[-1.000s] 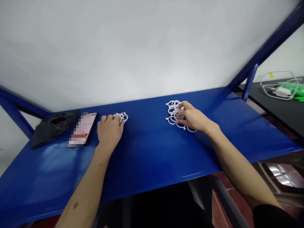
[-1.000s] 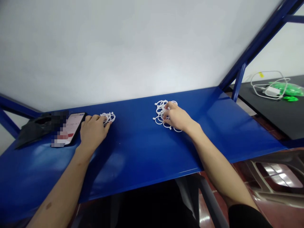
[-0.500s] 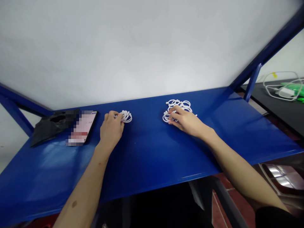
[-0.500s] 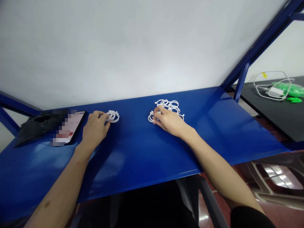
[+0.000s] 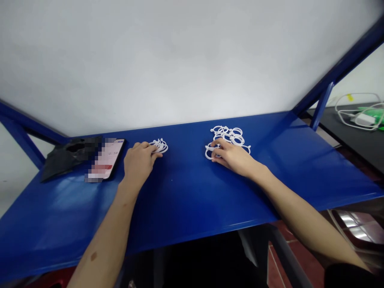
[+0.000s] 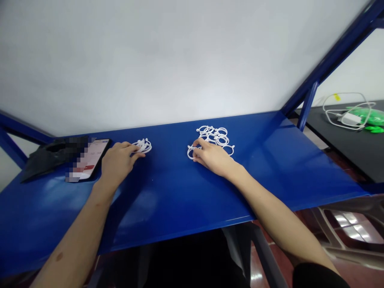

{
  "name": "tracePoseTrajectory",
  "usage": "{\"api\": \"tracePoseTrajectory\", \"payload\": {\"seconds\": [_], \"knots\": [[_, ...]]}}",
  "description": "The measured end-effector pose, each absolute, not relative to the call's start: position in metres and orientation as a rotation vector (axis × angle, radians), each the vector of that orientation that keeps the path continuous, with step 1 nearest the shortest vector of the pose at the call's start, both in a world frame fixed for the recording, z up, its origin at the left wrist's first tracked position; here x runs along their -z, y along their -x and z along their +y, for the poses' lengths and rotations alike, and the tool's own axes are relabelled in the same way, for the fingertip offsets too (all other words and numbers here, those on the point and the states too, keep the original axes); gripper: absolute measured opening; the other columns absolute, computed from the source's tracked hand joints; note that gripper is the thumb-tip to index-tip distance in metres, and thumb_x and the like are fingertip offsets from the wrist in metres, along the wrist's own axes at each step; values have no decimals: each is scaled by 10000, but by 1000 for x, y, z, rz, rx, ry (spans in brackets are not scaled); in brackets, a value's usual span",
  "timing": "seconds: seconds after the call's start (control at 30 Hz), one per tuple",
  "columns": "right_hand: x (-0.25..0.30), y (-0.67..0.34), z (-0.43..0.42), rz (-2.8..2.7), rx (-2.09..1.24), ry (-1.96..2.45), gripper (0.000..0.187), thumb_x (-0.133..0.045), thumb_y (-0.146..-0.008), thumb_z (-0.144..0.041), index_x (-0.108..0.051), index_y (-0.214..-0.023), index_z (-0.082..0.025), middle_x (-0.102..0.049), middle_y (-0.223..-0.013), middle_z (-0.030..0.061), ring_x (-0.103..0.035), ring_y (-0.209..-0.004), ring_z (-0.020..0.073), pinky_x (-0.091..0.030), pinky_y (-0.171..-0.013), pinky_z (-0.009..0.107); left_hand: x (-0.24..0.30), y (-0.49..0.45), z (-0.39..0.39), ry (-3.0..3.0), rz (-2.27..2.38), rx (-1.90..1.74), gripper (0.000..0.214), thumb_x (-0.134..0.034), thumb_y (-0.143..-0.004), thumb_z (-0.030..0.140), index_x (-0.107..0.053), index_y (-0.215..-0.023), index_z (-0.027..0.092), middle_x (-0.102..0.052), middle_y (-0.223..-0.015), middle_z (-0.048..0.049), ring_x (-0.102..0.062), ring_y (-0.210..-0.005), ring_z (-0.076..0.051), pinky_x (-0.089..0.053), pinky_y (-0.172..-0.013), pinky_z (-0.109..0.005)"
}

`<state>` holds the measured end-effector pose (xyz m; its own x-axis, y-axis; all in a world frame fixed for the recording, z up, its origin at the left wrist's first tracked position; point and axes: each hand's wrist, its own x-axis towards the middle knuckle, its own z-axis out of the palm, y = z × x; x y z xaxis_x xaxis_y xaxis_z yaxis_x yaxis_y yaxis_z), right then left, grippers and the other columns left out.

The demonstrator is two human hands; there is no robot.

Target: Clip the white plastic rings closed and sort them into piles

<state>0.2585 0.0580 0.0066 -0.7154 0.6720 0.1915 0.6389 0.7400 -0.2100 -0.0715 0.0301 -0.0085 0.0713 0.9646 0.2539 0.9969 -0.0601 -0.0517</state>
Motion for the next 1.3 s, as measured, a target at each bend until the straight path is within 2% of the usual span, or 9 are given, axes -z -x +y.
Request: {"api": "tracePoseTrajectory", "payload": {"seconds": [0.1,0.2,0.33,0.5,0.67,0.83,1.07,1.2,1.3], "knots": [[-7,-258,57,-2672,-192,1005,174,-548,-981,-234,-697,-965,-147,-544,-1310,141,-653,-759,149,-559,-741,370,10,76,32,2235,-1981,165,253,-545,-954,391,-746,-928,239,-702,-993,-83,-585,-992,-294,-471,-797,-399],[-9,-260,59,-2608,-171,1026,179,-523,-996,-259,-668,-1000,-155,-599,-1200,126,-660,-791,170,-544,-701,345,10,79,32,2289,-1938,194,250,-529,-954,357,-748,-931,238,-694,-1012,-91,-581,-981,-288,-475,-813,-406],[-13,-267,63,-2528,-134,1110,168,-479,-1021,-283,-614,-1008,-184,-677,-1056,83,-660,-817,182,-485,-637,301,4,81,30,2209,-1925,384,286,-507,-964,393,-741,-971,230,-681,-1017,-95,-582,-977,-286,-468,-838,-423],[-12,-272,67,-2499,-73,1172,153,-485,-1019,-295,-598,-1024,-193,-710,-1025,83,-665,-841,196,-459,-640,304,0,80,29,2023,-1957,612,327,-475,-988,425,-737,-999,230,-671,-1021,-94,-573,-1000,-281,-446,-879,-420],[-8,-273,70,-2506,-30,1207,152,-497,-1011,-303,-608,-998,-199,-714,-1004,79,-668,-860,203,-453,-630,300,9,78,34,2160,-1962,429,290,-516,-970,392,-722,-1086,225,-686,-1118,-86,-564,-1044,-295,-456,-904,-423],[-5,-274,72,-2499,-12,1205,172,-489,-1013,-316,-616,-1001,-201,-713,-1002,72,-659,-862,202,-448,-632,305,17,75,35,2246,-2042,268,411,-572,-936,426,-641,-1271,198,-614,-1290,-139,-564,-1125,-334,-493,-913,-441],[9,-263,75,-2521,21,1234,153,-513,-1007,-285,-628,-986,-187,-675,-968,76,-614,-884,210,-421,-637,295,13,70,33,2195,-2134,208,326,-467,-978,363,-665,-1188,213,-618,-1194,-126,-601,-1071,-308,-529,-825,-410],[15,-257,77,-2542,-40,1218,145,-579,-976,-288,-631,-957,-154,-633,-971,97,-583,-881,209,-447,-711,308,12,71,32,2160,-2184,215,322,-456,-976,347,-664,-1188,223,-632,-1151,-124,-602,-1042,-315,-523,-780,-413],[15,-255,77,-2560,-70,1192,129,-581,-973,-244,-640,-938,-134,-614,-951,98,-572,-867,201,-459,-766,318,8,71,31,2108,-2163,238,329,-486,-962,354,-676,-1189,211,-648,-1121,-137,-585,-1049,-339,-508,-810,-443]]}}
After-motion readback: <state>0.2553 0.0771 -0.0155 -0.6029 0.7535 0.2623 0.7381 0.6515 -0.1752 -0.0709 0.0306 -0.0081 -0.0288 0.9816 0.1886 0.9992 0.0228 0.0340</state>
